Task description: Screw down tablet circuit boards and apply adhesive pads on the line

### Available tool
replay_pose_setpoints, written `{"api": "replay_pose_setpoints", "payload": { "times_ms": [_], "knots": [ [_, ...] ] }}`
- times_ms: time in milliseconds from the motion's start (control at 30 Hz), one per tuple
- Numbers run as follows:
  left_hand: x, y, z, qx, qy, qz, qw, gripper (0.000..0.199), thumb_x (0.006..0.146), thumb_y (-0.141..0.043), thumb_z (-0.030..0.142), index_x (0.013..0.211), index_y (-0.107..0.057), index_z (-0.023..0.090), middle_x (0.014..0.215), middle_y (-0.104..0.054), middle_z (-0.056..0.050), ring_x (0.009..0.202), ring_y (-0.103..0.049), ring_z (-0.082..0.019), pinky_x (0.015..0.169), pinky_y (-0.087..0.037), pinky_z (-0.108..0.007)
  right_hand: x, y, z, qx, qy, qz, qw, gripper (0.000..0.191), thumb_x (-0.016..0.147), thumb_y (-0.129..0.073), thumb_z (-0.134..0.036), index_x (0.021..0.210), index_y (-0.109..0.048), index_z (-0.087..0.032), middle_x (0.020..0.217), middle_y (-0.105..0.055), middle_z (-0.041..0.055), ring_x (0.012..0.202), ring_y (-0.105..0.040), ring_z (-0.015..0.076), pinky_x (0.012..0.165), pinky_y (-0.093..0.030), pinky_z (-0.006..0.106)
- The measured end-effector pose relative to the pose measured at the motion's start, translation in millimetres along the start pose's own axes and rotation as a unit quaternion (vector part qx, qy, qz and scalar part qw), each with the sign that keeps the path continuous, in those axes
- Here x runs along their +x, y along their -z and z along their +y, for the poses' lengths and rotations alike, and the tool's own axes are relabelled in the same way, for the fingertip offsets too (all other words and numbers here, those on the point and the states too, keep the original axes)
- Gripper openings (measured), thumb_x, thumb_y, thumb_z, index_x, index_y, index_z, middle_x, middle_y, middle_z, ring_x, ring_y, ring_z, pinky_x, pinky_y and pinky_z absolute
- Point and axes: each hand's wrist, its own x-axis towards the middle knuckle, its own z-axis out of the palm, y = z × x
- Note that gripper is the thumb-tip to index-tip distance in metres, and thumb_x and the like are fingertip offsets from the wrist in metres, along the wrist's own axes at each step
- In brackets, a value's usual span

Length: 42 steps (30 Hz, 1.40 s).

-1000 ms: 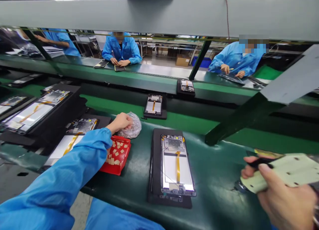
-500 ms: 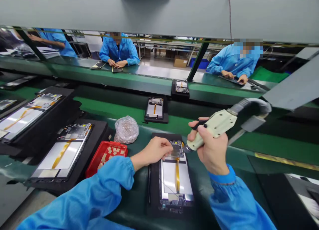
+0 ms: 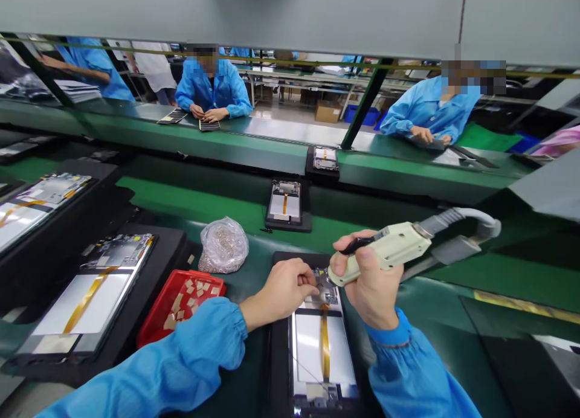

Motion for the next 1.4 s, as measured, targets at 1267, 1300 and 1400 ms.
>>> {"api": "replay_pose_setpoints", "payload": {
  "times_ms": [1267,1300,1400],
  "knots": [
    [16,32.0,4,0.122,0.060,0.047,0.990,0.021,0.102,-0.041,0.023,0.082,-0.049,0.022,0.076,-0.059,0.002,0.073,-0.057,-0.017,0.068,-0.035,-0.028,21,9,35,-0.152,0.011,-0.017,0.988,0.020,0.084,-0.080,-0.026,0.097,-0.067,-0.019,0.085,-0.075,0.0022,0.048,-0.063,0.0114,0.048,-0.053,0.026],
    [16,31.4,3,0.113,0.057,0.048,0.991,0.019,0.101,-0.045,0.023,0.083,-0.050,0.022,0.077,-0.059,0.002,0.073,-0.056,-0.016,0.068,-0.036,-0.028,21,9,36,-0.155,0.009,-0.013,0.988,0.020,0.084,-0.080,-0.026,0.097,-0.067,-0.019,0.083,-0.075,0.0018,0.047,-0.063,0.0115,0.048,-0.053,0.026],
    [16,27.3,1,0.103,0.041,0.053,0.992,0.016,0.095,-0.055,0.021,0.080,-0.057,0.020,0.076,-0.061,0.002,0.074,-0.057,-0.016,0.069,-0.038,-0.028,21,10,39,-0.163,0.004,-0.004,0.987,0.021,0.084,-0.080,-0.028,0.096,-0.066,-0.019,0.072,-0.071,-0.0008,0.045,-0.061,0.0122,0.047,-0.051,0.027]
  ]
}}
